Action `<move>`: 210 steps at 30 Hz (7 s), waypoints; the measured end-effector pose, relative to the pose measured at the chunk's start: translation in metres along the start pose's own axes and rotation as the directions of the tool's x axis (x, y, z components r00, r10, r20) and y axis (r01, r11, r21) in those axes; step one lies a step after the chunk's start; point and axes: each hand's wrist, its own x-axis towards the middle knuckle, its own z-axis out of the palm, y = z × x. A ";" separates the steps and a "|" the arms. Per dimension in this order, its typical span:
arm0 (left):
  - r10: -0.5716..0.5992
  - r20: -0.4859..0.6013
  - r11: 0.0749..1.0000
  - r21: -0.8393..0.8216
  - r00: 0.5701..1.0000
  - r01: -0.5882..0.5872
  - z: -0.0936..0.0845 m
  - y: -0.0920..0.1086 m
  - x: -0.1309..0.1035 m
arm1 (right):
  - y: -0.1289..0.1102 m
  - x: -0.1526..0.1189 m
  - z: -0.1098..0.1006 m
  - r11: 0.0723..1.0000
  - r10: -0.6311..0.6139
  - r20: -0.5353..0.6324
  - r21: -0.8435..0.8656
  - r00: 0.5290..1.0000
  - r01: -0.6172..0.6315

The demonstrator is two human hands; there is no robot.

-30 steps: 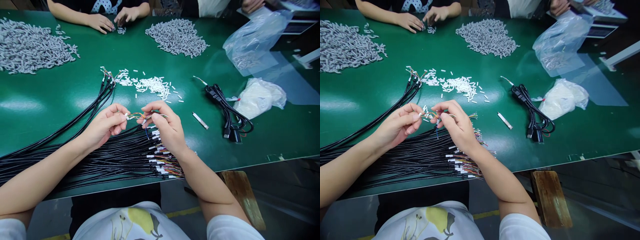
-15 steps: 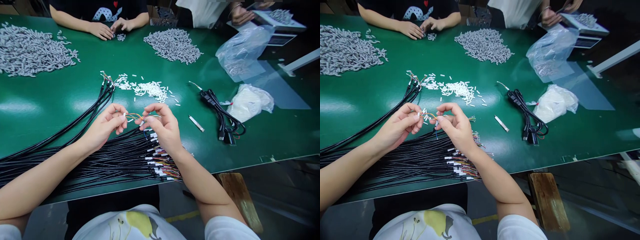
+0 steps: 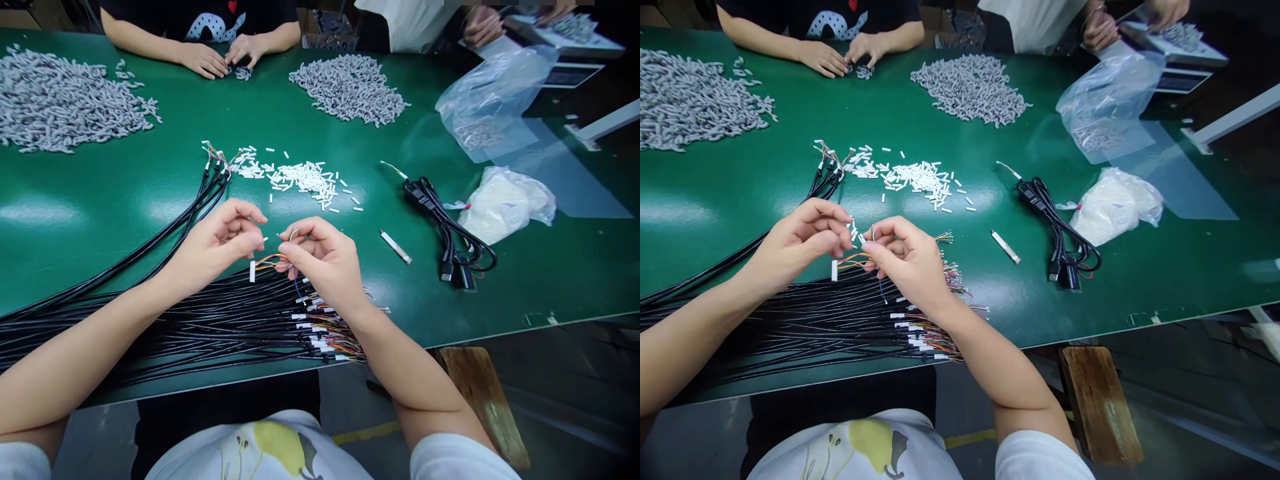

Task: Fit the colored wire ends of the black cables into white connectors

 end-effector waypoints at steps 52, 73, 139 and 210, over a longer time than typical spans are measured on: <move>-0.215 0.107 0.871 -0.429 0.971 0.240 0.011 -0.018 -0.002 | 0.023 0.001 0.003 0.372 -0.684 0.138 -0.779 0.716 0.505; -0.070 -0.072 0.981 -0.186 0.995 0.056 0.019 -0.015 -0.007 | 0.024 0.000 0.005 0.441 -0.648 0.084 -0.769 0.757 0.463; 0.375 0.046 0.863 0.347 0.926 -0.367 0.005 -0.007 -0.009 | 0.006 0.001 -0.006 0.823 -0.400 0.094 -0.401 0.912 0.403; -0.074 -0.114 0.952 -0.304 0.991 0.036 0.009 -0.014 0.000 | 0.005 -0.003 -0.001 0.954 -0.251 -0.040 -0.179 0.967 0.241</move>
